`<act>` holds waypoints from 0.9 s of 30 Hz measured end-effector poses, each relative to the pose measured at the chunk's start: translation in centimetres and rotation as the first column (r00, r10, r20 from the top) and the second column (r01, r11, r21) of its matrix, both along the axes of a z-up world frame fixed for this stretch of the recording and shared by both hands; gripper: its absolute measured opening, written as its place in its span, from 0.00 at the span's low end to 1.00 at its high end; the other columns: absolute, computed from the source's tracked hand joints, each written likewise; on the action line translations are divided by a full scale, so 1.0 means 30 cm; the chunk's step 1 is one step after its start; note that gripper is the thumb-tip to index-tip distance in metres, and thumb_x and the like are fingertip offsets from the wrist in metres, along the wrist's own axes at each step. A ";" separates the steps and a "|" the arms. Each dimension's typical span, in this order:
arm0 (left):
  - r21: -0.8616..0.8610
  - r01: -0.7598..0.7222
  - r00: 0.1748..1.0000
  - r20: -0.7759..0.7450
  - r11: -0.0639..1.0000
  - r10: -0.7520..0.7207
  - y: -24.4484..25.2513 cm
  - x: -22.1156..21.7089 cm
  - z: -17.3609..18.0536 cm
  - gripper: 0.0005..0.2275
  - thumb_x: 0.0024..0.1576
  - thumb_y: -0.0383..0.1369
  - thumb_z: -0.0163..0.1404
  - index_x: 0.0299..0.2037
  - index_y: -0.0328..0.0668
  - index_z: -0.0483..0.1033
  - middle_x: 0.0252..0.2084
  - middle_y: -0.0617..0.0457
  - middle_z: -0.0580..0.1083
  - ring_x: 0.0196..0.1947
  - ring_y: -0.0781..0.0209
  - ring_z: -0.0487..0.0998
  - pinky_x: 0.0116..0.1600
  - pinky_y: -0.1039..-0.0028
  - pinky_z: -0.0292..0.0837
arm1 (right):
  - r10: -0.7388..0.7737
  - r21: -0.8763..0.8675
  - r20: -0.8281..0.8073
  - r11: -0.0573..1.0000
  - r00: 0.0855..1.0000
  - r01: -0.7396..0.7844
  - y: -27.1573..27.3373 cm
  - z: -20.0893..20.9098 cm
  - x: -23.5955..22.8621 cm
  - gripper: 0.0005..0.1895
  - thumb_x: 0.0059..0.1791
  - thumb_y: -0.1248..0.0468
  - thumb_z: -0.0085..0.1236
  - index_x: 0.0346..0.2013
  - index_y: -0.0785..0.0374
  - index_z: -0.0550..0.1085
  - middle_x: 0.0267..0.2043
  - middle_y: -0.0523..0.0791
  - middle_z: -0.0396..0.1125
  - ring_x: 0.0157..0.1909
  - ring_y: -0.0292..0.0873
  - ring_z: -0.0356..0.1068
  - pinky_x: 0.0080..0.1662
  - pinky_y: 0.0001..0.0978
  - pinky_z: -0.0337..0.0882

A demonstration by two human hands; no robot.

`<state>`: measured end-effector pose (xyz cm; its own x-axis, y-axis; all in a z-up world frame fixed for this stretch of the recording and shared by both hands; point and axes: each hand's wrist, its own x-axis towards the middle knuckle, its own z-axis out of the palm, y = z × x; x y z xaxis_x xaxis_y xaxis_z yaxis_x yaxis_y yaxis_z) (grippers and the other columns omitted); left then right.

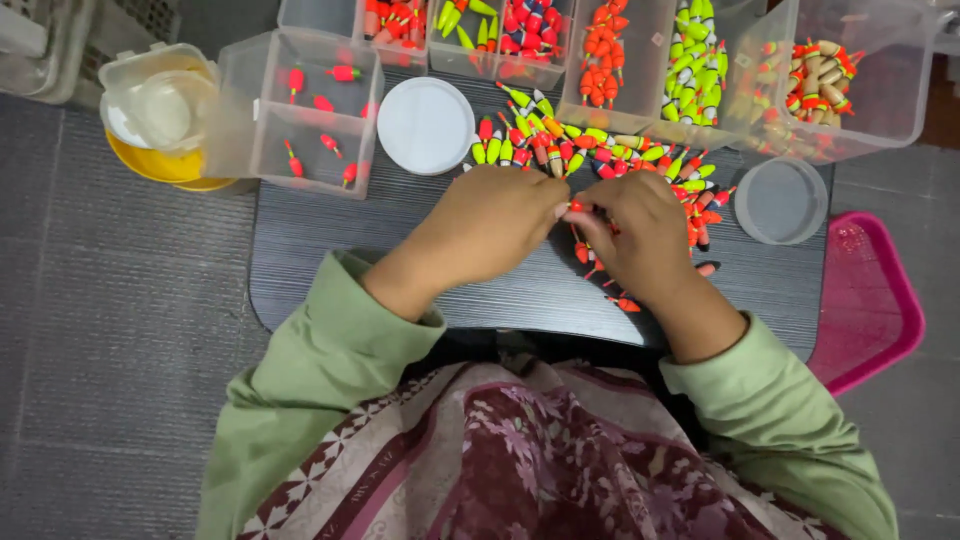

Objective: Assembling small fishing floats by joining the float body with the tip and sorting them into containers.

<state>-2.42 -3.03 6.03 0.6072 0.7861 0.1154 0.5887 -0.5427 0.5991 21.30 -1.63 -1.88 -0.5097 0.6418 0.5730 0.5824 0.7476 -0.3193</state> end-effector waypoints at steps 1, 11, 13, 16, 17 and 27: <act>-0.002 0.005 1.000 0.000 1.000 -0.005 0.005 0.008 -0.029 0.10 0.64 0.29 0.41 0.43 0.37 0.77 0.35 0.38 0.79 0.37 0.34 0.81 0.41 0.49 0.72 | -0.005 -0.002 0.000 1.000 1.000 0.005 -0.001 0.010 -0.003 0.09 0.50 0.57 0.67 0.42 0.55 0.79 0.37 0.39 0.72 0.37 0.45 0.69 0.45 0.40 0.69; 0.087 -0.034 0.994 0.107 0.996 0.025 0.032 0.042 -0.119 0.11 0.66 0.33 0.41 0.50 0.43 0.77 0.38 0.45 0.77 0.42 0.47 0.79 0.47 0.57 0.72 | -0.069 -0.206 -0.127 0.978 0.990 0.042 -0.012 -0.007 0.018 0.11 0.51 0.62 0.67 0.45 0.62 0.77 0.36 0.45 0.74 0.37 0.52 0.73 0.40 0.45 0.72; 0.059 -0.033 0.993 0.116 0.998 0.026 0.032 0.040 -0.106 0.13 0.66 0.33 0.40 0.55 0.43 0.76 0.42 0.44 0.77 0.46 0.47 0.79 0.51 0.58 0.72 | -0.107 -0.243 -0.152 0.968 0.983 0.068 -0.018 -0.015 0.023 0.14 0.51 0.60 0.67 0.46 0.64 0.75 0.34 0.47 0.73 0.35 0.54 0.73 0.39 0.46 0.73; -0.001 -0.015 0.989 0.150 1.000 0.015 0.029 0.035 -0.088 0.14 0.66 0.32 0.39 0.54 0.39 0.76 0.41 0.41 0.77 0.44 0.42 0.79 0.50 0.54 0.72 | -0.076 -0.361 -0.240 0.932 0.968 -0.016 -0.023 0.014 0.009 0.08 0.58 0.62 0.54 0.46 0.64 0.72 0.25 0.42 0.72 0.30 0.49 0.73 0.38 0.39 0.71; -0.015 -0.027 0.984 0.173 1.000 0.029 0.032 0.036 -0.095 0.14 0.66 0.31 0.39 0.55 0.39 0.76 0.42 0.41 0.77 0.45 0.43 0.79 0.51 0.55 0.72 | -0.056 -0.383 -0.269 0.922 0.962 -0.053 -0.020 0.024 0.012 0.12 0.54 0.61 0.61 0.47 0.64 0.72 0.27 0.44 0.71 0.34 0.49 0.74 0.40 0.40 0.71; 0.065 0.001 0.990 0.139 0.998 -0.010 0.045 0.048 -0.136 0.13 0.67 0.32 0.39 0.55 0.39 0.74 0.41 0.39 0.77 0.45 0.38 0.79 0.50 0.50 0.73 | -0.033 -0.284 -0.109 0.959 0.993 0.001 0.017 0.045 0.011 0.12 0.58 0.57 0.52 0.44 0.64 0.77 0.28 0.48 0.69 0.34 0.56 0.70 0.41 0.46 0.70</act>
